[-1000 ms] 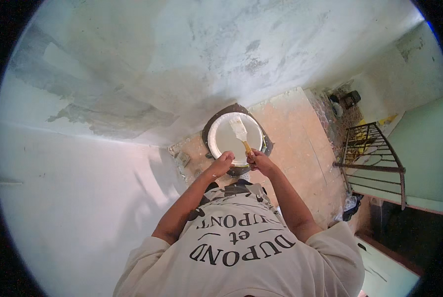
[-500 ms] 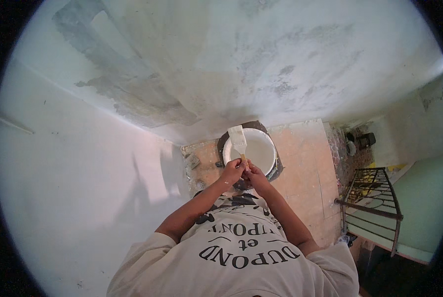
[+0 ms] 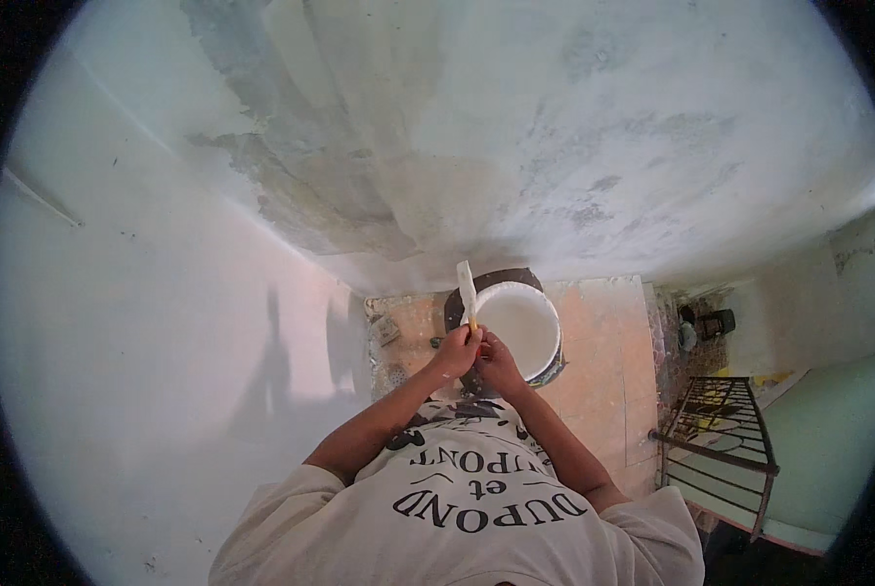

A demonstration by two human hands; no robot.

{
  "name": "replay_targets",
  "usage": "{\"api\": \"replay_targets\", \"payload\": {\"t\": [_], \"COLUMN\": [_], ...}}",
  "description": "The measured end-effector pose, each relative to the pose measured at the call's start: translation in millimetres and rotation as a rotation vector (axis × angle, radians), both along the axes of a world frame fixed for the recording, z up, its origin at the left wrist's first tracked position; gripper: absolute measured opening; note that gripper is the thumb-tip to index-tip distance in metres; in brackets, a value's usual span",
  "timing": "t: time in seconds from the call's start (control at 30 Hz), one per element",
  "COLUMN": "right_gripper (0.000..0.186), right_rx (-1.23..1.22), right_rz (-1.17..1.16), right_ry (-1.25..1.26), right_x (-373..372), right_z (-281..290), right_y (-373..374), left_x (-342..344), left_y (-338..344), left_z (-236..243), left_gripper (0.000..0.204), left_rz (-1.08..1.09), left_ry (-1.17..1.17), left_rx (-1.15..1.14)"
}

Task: The person applies plaster compound to a damaged area of a wall using a putty knife.

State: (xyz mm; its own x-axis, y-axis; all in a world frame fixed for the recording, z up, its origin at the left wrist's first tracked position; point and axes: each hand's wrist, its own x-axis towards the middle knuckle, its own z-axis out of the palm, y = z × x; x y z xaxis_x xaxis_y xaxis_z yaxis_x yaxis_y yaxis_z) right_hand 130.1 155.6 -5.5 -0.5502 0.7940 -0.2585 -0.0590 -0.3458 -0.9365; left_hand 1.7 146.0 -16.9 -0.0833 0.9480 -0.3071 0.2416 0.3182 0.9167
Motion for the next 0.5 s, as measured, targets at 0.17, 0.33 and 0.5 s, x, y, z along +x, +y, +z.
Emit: {"api": "replay_targets", "payload": {"t": [0.17,0.33,0.5], "right_gripper": [0.028,0.022,0.029], "right_rx": [-0.037,-0.134,-0.054], "right_rz": [0.084,0.083,0.051], "right_ry": [-0.08,-0.178,-0.178], "right_x": [-19,-30,-48], "right_z": [10,28,28], "right_y": [16,40,50], "left_x": [-36,-71,-125], "left_y": [6,18,41], "left_z": [0,15,45], "left_gripper": [0.037,0.03,0.034], "left_rz": [0.009,0.165,0.355], "left_ry": [-0.157,-0.556,-0.517], "left_rx": [-0.052,0.096,0.164]}}
